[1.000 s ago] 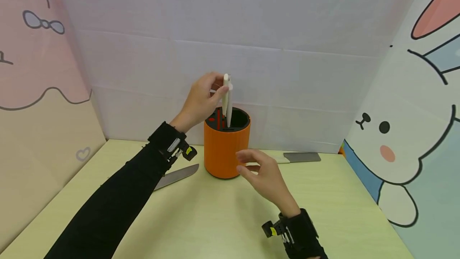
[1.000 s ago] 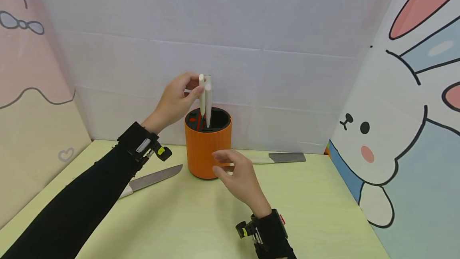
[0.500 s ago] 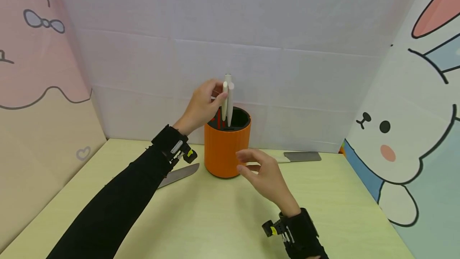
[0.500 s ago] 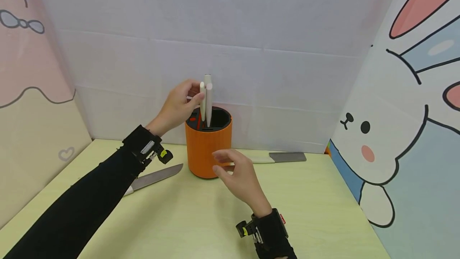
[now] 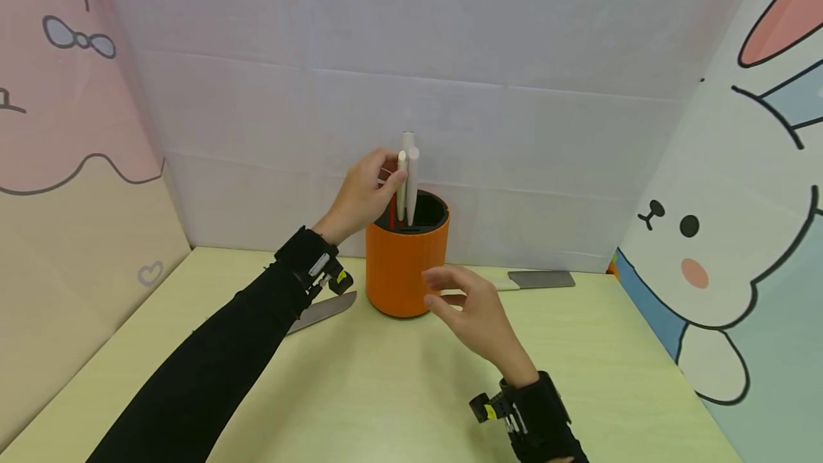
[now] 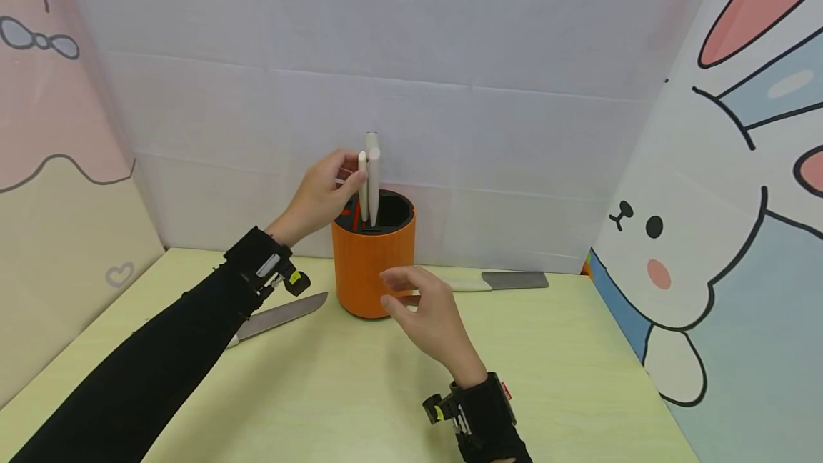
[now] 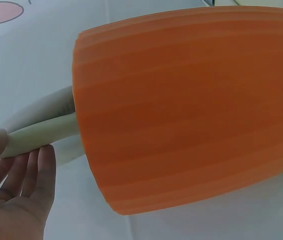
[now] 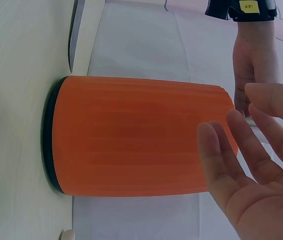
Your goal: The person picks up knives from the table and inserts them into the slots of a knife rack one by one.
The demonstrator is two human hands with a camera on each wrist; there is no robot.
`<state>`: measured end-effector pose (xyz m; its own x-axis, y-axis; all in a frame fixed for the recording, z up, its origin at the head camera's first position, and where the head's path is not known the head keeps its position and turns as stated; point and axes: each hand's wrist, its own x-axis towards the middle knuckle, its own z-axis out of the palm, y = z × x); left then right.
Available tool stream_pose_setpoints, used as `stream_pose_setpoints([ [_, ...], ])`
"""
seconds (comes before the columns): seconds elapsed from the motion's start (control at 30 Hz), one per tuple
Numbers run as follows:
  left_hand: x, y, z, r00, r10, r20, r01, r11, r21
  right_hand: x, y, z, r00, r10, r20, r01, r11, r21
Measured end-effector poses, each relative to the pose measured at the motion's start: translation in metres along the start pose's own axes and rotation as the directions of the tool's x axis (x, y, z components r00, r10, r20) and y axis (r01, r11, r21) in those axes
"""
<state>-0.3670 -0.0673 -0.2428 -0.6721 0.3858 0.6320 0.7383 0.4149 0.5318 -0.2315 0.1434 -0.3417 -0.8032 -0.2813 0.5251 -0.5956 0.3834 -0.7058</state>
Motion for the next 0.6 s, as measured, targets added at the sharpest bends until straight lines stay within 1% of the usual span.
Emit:
stream_pose_setpoints([
  [0.1, -0.0003, -0.001, 0.0003, 1.0, -0.008, 0.006, 0.008, 1.0, -0.002, 0.0003, 0.0001, 0.0, 1.0, 0.007, 0.002, -0.007, 1.0, -0.004],
  [0.33, -0.0044, -0.0052, 0.0001, 0.998, -0.055, 0.014, 0.055, 0.998, 0.014, 0.0009, 0.0008, 0.0001, 1.0, 0.007, -0.002, -0.007, 1.0, -0.004],
  [0.6, -0.0086, -0.0031, -0.002, 0.997, -0.069, 0.027, 0.069, 0.998, 0.002, 0.0003, 0.0006, 0.0001, 1.0, 0.014, 0.001, -0.014, 1.0, -0.005],
])
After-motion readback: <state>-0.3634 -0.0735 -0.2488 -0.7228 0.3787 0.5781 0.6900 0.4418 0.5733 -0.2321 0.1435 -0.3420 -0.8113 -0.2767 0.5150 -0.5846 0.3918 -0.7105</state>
